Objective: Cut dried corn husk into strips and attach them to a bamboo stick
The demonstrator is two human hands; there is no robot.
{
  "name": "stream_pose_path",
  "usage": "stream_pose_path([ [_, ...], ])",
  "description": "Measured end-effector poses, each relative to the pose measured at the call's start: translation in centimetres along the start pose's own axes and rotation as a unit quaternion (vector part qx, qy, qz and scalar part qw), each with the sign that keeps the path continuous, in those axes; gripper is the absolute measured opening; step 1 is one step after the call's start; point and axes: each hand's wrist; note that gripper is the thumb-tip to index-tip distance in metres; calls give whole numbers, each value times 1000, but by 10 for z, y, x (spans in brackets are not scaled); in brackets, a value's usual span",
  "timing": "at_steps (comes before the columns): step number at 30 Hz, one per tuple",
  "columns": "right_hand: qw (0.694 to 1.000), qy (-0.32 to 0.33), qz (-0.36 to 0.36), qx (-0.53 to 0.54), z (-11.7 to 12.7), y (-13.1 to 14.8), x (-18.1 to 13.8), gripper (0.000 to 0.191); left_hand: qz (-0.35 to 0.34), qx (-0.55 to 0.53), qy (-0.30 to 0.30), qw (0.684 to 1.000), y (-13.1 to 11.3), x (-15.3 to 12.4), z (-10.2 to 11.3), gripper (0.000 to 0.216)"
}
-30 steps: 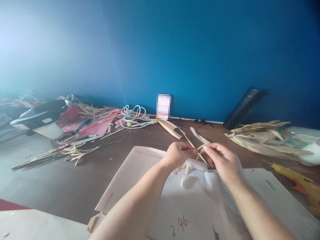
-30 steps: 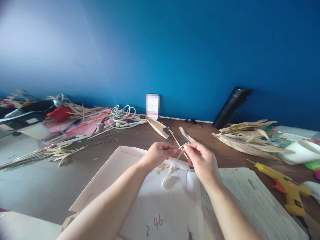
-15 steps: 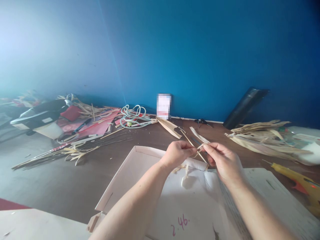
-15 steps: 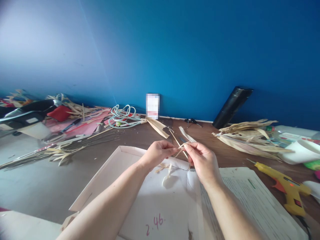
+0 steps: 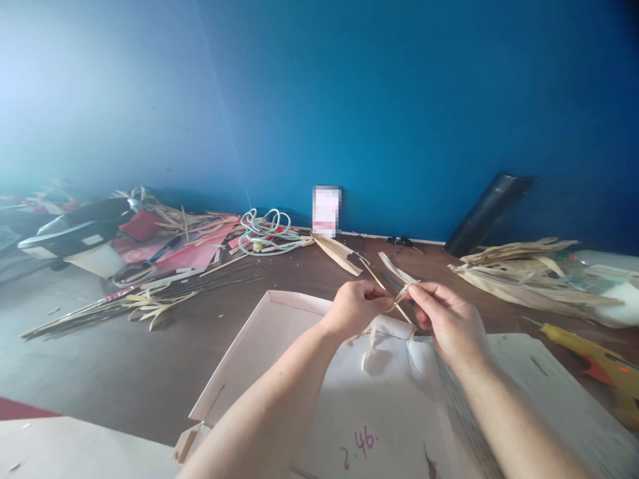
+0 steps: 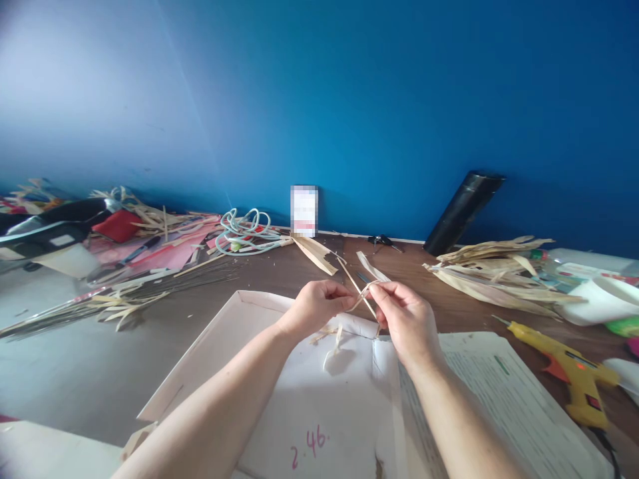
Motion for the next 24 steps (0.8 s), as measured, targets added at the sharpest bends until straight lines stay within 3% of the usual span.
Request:
stream_pose_path([
  [10, 999, 3, -14, -36, 1, 2, -2, 26, -55, 56, -35, 996, -2, -3, -1, 25],
  [18, 999, 1, -30, -18, 0, 3, -2, 26, -24, 22, -7, 999, 4, 0, -2, 24],
  [24, 999, 0, -36, 6, 0, 2, 0, 27, -77, 95, -32, 992, 4, -2, -3, 23],
])
Point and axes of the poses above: each hand's wrist, its own x-axis towards the middle knuckle, its own z-axis out of the back of the hand, y = z × x, and after that the axes turned 3 degrees about x, right-handed
